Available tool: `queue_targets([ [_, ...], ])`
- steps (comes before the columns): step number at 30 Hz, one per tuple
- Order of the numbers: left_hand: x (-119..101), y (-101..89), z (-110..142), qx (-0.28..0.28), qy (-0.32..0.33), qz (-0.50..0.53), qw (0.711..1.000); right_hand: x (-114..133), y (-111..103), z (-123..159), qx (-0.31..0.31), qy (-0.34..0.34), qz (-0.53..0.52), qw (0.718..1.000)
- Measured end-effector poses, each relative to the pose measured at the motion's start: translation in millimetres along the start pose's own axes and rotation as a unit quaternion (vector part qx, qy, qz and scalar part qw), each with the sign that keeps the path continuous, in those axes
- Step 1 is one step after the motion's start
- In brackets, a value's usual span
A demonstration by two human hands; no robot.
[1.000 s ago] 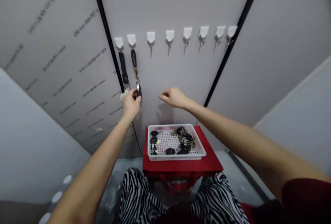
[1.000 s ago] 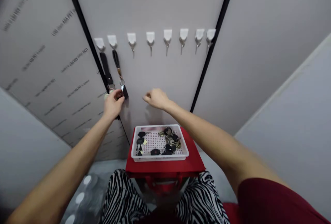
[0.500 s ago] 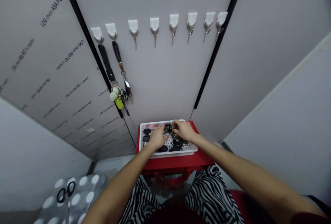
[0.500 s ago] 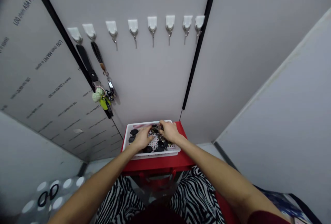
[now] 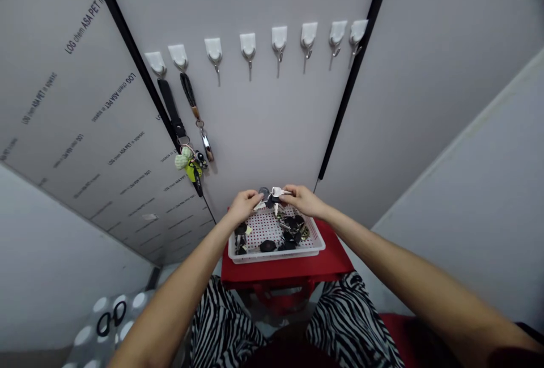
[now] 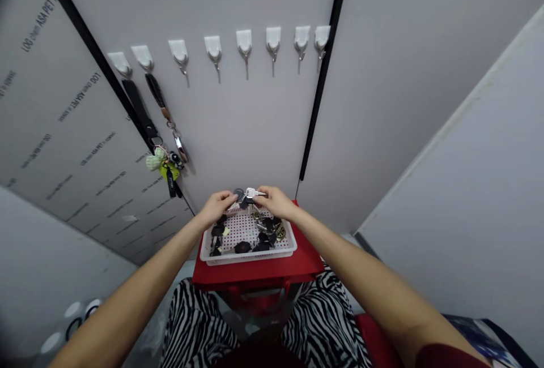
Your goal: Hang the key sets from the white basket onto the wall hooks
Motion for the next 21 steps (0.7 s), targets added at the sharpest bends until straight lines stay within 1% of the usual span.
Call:
queue_targets([
  [2,-2.4,-4.4,2.1,-0.010,-0.012,0.029,0.999,1.2,2.0,-0.7,0.016,0.011,-0.023,1.000],
  [3,-2.0,-6.3,3.4,-0.013,-0.015,0.036,0.999,1.0,2.9,0.0,0.030,0.014,-0.012,0.999],
  [4,-0.9,-8.1,4.9,-0.014,-0.016,0.032,0.999,0.2,3.3,1.4,0.045,0.013,0.022,0.999],
  [5,1.0,-10.0,6.3,-0.011,-0.012,0.017,1.000,-1.1,3.2,3.7,0.061,0.010,0.080,0.995],
  [6,3.3,-11.7,7.8,-0.003,-0.005,-0.009,1.000,-3.0,2.6,6.6,0.077,0.006,0.159,0.984],
  [7,5.8,-13.3,9.3,0.006,0.003,-0.041,0.999,-5.4,1.8,10.1,0.093,0.001,0.248,0.964],
  [8,8.2,-14.3,10.8,0.018,0.011,-0.076,0.997,-8.0,1.1,14.0,0.109,-0.004,0.334,0.936],
  [10,12.1,-13.6,14.1,0.037,0.030,-0.145,0.988,-12.9,0.8,21.4,0.138,-0.021,0.455,0.879],
  [11,13.3,-11.4,16.0,0.042,0.038,-0.175,0.983,-14.7,1.6,24.4,0.149,-0.033,0.487,0.860],
  [12,14.1,-7.8,18.0,0.048,0.047,-0.197,0.978,-15.8,2.9,26.3,0.156,-0.048,0.504,0.848],
  [13,14.4,-2.8,20.1,0.055,0.057,-0.214,0.974,-15.9,4.5,27.2,0.156,-0.062,0.513,0.842],
  [15,14.0,9.6,24.6,0.067,0.085,-0.234,0.966,-13.1,7.9,25.6,0.134,-0.081,0.514,0.844],
  [16,13.4,16.1,26.8,0.066,0.105,-0.240,0.963,-10.4,9.3,23.3,0.118,-0.086,0.501,0.853],
  [18,12.3,26.5,30.4,0.051,0.146,-0.249,0.956,-3.4,10.6,17.3,0.102,-0.093,0.439,0.888],
  [19,12.1,29.6,31.7,0.044,0.160,-0.256,0.952,-0.1,10.1,14.0,0.105,-0.095,0.397,0.907],
  [20,12.3,31.2,32.7,0.041,0.166,-0.270,0.948,2.6,8.9,11.1,0.112,-0.094,0.360,0.921],
  [21,12.9,31.3,33.4,0.044,0.164,-0.292,0.941,4.3,6.9,8.9,0.117,-0.087,0.342,0.928],
])
Point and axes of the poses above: each hand's wrist, its own z-axis away from the middle knuckle, its own y-axis out of the palm, x = y × z, the point moved 1 cm from there along -z, towards the middle knuckle, and after that the axes turned 7 degrees about -x, right-handed, at the moved point
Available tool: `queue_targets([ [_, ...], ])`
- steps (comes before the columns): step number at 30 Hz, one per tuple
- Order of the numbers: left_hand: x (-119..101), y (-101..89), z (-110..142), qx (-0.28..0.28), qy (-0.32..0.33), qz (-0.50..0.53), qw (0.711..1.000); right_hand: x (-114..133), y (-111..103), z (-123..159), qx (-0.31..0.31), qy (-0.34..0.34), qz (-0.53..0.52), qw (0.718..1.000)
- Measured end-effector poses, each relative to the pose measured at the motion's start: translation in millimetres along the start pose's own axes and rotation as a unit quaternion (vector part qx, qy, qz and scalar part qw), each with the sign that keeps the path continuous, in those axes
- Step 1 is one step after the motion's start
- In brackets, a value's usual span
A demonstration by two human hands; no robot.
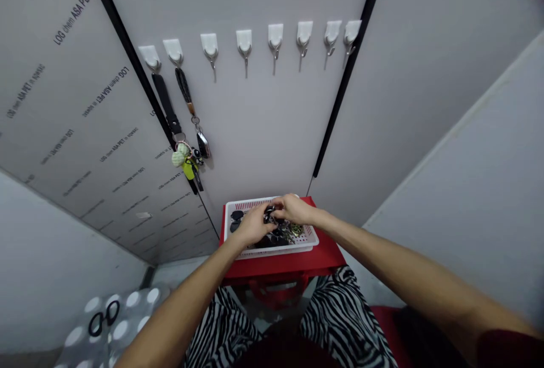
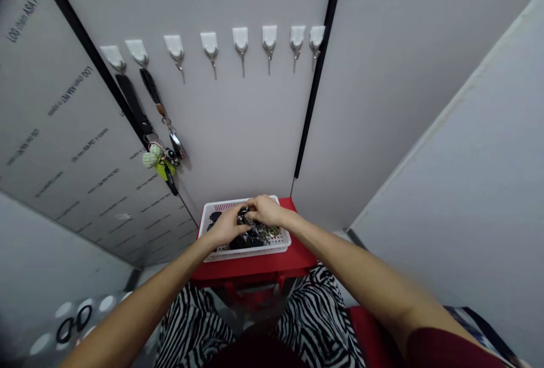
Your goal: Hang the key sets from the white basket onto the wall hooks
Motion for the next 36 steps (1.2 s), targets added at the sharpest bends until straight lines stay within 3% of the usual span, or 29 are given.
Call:
queue_targets([
  [4,7.0,-5.5,3.7,0.054,-0.022,-0.104,0.993,-7.2,-1.7,4.9,0.065,0.052,0.128,0.988],
  [8,9.1,-11.2,5.6,0.096,-0.011,-0.134,0.986,-5.0,12.1,19.5,0.119,0.005,0.231,0.966],
  [13,11.5,-15.1,6.3,0.114,-0.024,-0.101,0.988,-1.8,16.2,23.8,0.114,-0.015,0.208,0.971],
  [19,17.4,-22.9,6.7,0.051,-0.069,-0.033,0.996,-5.5,11.7,19.1,0.110,-0.004,0.200,0.974],
  [24,13.1,-25.1,5.4,0.019,-0.064,-0.015,0.998,-0.3,20.0,26.0,0.089,-0.012,0.219,0.972],
  [27,11.3,-22.5,5.5,0.024,-0.056,-0.008,0.998,3.9,23.0,29.9,0.066,0.010,0.191,0.979],
  [31,8.1,-15.8,6.2,0.040,-0.058,-0.009,0.997,12.2,21.8,30.2,0.081,0.061,0.167,0.981],
  [36,3.4,-10.4,8.0,0.059,-0.036,-0.014,0.998,19.3,25.4,29.4,0.083,0.056,0.158,0.982],
])
Point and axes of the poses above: each hand's wrist, its own z-axis away from the middle knuckle, its own y-axis out of the palm, x = y × z, the point moved 1 cm from there along -z, towards the middle knuckle, and after that the axes turned 7 degrees about -x, right-handed, at the moved point
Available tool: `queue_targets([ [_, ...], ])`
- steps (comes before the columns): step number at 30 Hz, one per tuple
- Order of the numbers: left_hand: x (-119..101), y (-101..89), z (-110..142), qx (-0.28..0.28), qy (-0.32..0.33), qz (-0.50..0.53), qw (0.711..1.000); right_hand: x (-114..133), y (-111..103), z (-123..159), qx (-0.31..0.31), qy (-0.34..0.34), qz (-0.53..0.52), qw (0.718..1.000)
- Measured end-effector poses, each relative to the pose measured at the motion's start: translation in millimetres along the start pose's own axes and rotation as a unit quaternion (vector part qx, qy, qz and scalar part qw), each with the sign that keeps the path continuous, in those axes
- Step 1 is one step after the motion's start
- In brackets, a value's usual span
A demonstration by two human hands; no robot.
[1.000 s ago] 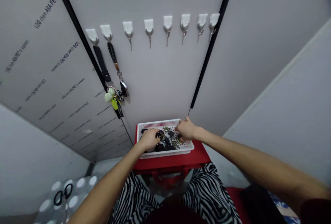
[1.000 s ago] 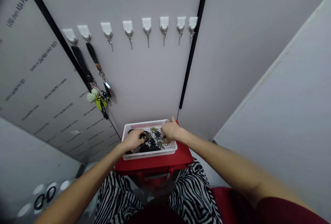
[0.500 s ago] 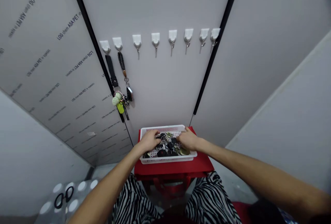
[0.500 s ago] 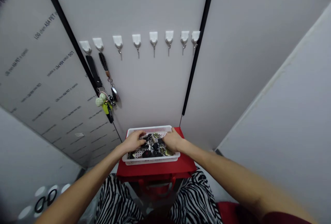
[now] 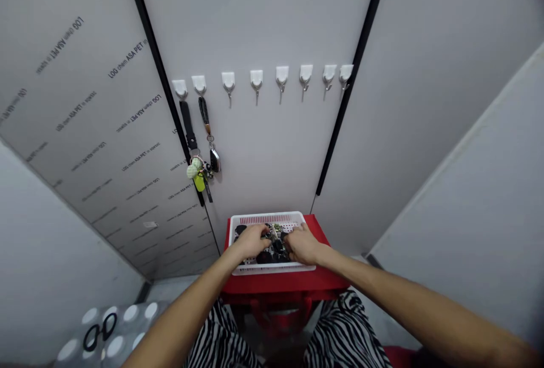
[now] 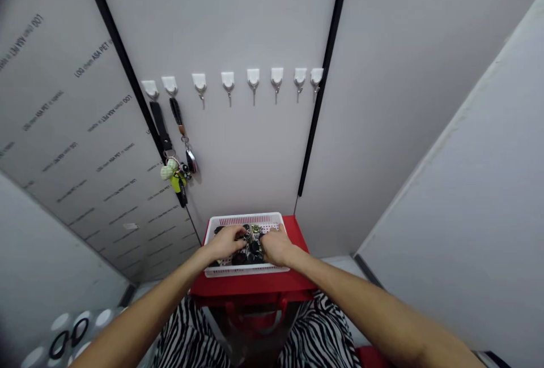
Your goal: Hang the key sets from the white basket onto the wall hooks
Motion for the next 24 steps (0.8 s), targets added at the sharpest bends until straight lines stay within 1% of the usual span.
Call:
queue_targets([
  [3,1.7,-0.4,2.4,0.008,-0.016,0.003,1.000,-3.0,5.0,-1.2,0.000,-0.001,-0.041,0.999],
  [5,4.2,-1.3,3.3,0.004,-0.023,0.016,1.000,-8.4,2.4,-2.7,-0.010,0.002,-0.075,0.997],
  [7,5.8,-2.5,2.2,-0.015,-0.020,0.048,0.999,-14.9,-8.9,-4.5,-0.044,0.007,-0.121,0.992],
  [9,4.4,-4.2,-1.7,-0.050,-0.010,0.103,0.993,-20.0,-27.2,-6.1,-0.088,0.000,-0.200,0.976],
  [10,2.1,-5.3,-4.6,-0.070,-0.004,0.138,0.988,-21.5,-37.4,-6.8,-0.098,-0.011,-0.251,0.963],
  [12,-5.7,-8.6,-11.1,-0.095,0.014,0.211,0.973,-22.4,-57.3,-8.1,-0.099,-0.036,-0.365,0.925],
  [14,-16.1,-14.1,-17.0,-0.088,0.033,0.278,0.956,-21.9,-73.8,-9.4,-0.102,-0.046,-0.465,0.878],
  [16,-25.3,-22.8,-20.7,-0.062,0.031,0.325,0.943,-21.7,-86.2,-10.7,-0.121,-0.043,-0.538,0.833],
  [18,-30.2,-35.5,-21.8,-0.064,-0.002,0.344,0.937,-22.0,-95.1,-12.1,-0.140,-0.037,-0.588,0.795],
  [21,-30.7,-57.7,-21.0,-0.113,-0.046,0.353,0.928,-21.5,-103.8,-15.0,-0.162,-0.024,-0.638,0.752],
  [22,-30.3,-64.1,-20.7,-0.120,-0.049,0.357,0.925,-20.4,-105.7,-16.5,-0.166,-0.022,-0.650,0.742],
  [24,-30.1,-72.5,-20.6,-0.114,-0.039,0.365,0.923,-16.6,-108.6,-20.4,-0.168,-0.025,-0.667,0.725],
])
Point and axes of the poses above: each hand's wrist, its own z-axis away from the middle knuckle, its own y-axis out of the palm, x = y × z, the point moved 1 cm from there along -z, towards the middle knuckle, and after that the axes turned 7 degrees about -x, right-handed, at the moved point
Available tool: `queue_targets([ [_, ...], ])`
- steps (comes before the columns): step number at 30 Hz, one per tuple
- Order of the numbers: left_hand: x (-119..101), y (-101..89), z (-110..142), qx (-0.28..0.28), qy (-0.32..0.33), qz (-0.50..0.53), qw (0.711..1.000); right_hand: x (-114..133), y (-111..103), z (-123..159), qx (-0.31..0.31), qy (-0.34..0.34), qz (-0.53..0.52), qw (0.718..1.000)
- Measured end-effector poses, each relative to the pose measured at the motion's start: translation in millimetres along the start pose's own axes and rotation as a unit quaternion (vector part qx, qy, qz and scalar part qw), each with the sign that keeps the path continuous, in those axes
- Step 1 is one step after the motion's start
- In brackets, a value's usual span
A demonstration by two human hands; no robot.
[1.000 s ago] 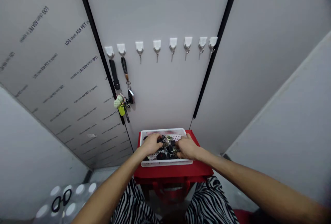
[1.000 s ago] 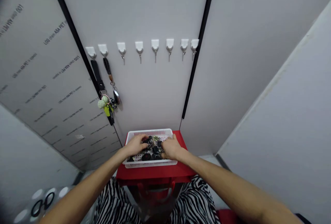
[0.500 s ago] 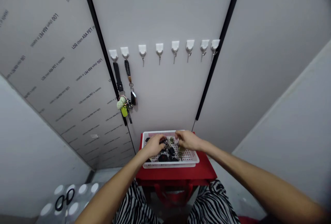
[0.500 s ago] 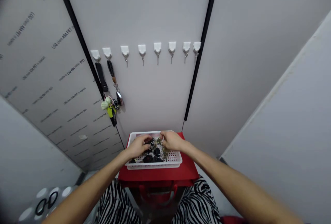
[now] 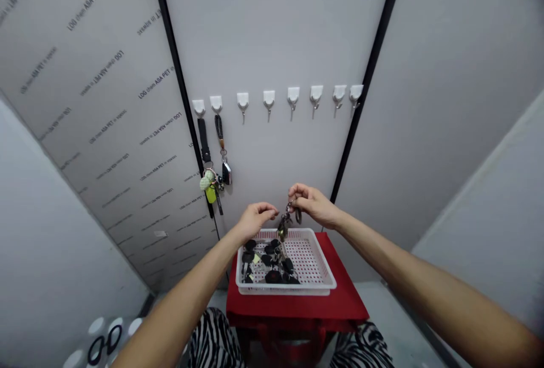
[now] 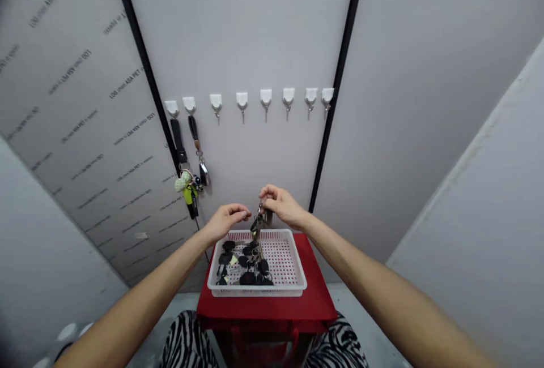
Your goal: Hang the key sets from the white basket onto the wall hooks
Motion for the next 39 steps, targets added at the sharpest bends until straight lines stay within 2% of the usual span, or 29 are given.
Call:
queue_targets([
  [3,-2.5,-0.9,-1.2,0.016,0.023,-0.007,1.000,3.6,8.6,-6.4,0.002,-0.014,-0.032,0.999],
  [7,-3.3,-0.8,-1.3,-0.018,0.017,-0.021,0.999,11.6,16.6,-13.5,-0.007,-0.020,-0.072,0.997],
  [10,-10.0,-8.9,-0.3,-0.039,0.007,0.007,0.999,16.0,18.9,-16.1,-0.016,-0.004,-0.103,0.995],
  [13,-20.7,-22.8,1.0,-0.037,-0.005,0.060,0.997,16.3,19.6,-17.6,-0.020,0.003,-0.116,0.993],
  [17,-34.9,-43.2,1.5,-0.030,-0.016,0.062,0.998,13.1,20.3,-19.9,-0.035,-0.004,-0.066,0.997],
  [20,-45.3,-53.8,-0.3,-0.029,-0.008,0.021,0.999,12.5,22.7,-21.7,-0.042,-0.006,-0.003,0.999],
  [22,-52.6,-56.9,-2.9,-0.034,0.005,-0.023,0.999,14.6,25.7,-23.0,-0.042,-0.031,0.058,0.997],
  [26,-67.5,-57.2,-11.0,-0.030,0.041,-0.131,0.990,22.7,35.4,-27.7,0.009,-0.112,0.121,0.986],
  [28,-75.5,-58.9,-16.4,-0.042,0.057,-0.151,0.986,27.3,40.7,-32.2,0.025,-0.117,0.109,0.987],
  [33,-101.4,-74.0,-32.5,-0.110,0.060,-0.111,0.986,48.8,52.0,-51.7,-0.042,-0.117,0.042,0.991],
  [36,-120.2,-85.0,-44.2,-0.142,0.053,-0.064,0.986,70.4,57.0,-68.6,-0.095,-0.139,0.016,0.986],
  [39,-138.3,-94.0,-58.0,-0.173,0.074,-0.016,0.982,94.1,58.7,-87.3,-0.137,-0.155,0.009,0.978],
])
Point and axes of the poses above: each hand's wrist, its own z-axis away from the middle knuckle, its own y-axis out of the palm, x = y × z, the point moved 1 cm from there along -z, towards the middle knuckle, and after that the axes turned 7 degrees about -x, right-handed, at the moved point
